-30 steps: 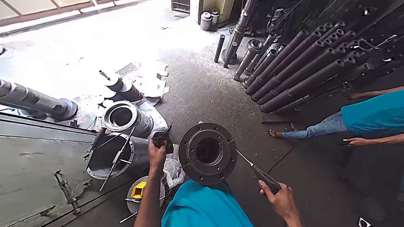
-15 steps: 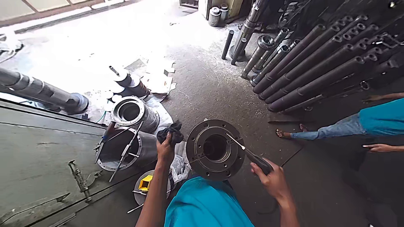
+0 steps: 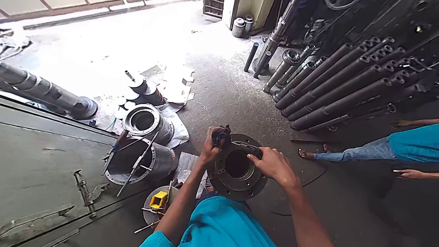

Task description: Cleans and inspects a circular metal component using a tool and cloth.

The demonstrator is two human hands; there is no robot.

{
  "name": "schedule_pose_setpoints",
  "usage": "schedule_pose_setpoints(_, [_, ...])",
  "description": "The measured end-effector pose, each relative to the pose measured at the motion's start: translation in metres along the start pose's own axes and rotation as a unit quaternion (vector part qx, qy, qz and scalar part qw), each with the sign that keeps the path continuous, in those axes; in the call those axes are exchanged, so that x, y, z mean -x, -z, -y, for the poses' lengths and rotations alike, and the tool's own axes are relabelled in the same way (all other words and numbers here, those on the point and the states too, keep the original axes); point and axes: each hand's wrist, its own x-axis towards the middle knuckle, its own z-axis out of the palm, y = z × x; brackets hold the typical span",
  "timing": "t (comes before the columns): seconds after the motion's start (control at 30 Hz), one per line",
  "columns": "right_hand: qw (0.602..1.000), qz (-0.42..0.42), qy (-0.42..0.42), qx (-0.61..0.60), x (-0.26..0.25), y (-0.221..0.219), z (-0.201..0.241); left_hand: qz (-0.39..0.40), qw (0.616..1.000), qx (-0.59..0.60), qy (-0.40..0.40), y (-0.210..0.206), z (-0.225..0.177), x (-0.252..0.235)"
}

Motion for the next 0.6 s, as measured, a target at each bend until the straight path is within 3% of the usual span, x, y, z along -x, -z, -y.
schedule_pose_setpoints(0.07, [1.000, 0.003, -0.004, 0.002, 0.000, 0.000, 0.001, 0.053, 0.998, -0.024, -0.026, -0.004, 0.002, -0.004])
schedule_pose_setpoints(0.13, [1.000, 0.011, -0.008, 0.006, -0.001, 0.002, 0.003, 0.149, 0.985, -0.086, -0.008, -0.010, 0.003, -0.006])
schedule_pose_setpoints(0.2, [1.000, 0.017, -0.004, 0.014, -0.002, 0.004, 0.009, 0.194, 0.964, -0.182, 0.011, -0.016, 0.008, -0.004])
schedule_pose_setpoints(0.4, [1.000, 0.017, 0.003, -0.021, 0.003, 0.013, 0.000, 0.062, 0.939, -0.338, 0.017, -0.023, -0.006, -0.006])
schedule_pose_setpoints(0.6, [0.998, 0.017, 0.026, -0.050, 0.005, 0.008, -0.005, 0.068, 0.921, -0.384, 0.018, -0.010, -0.021, -0.027])
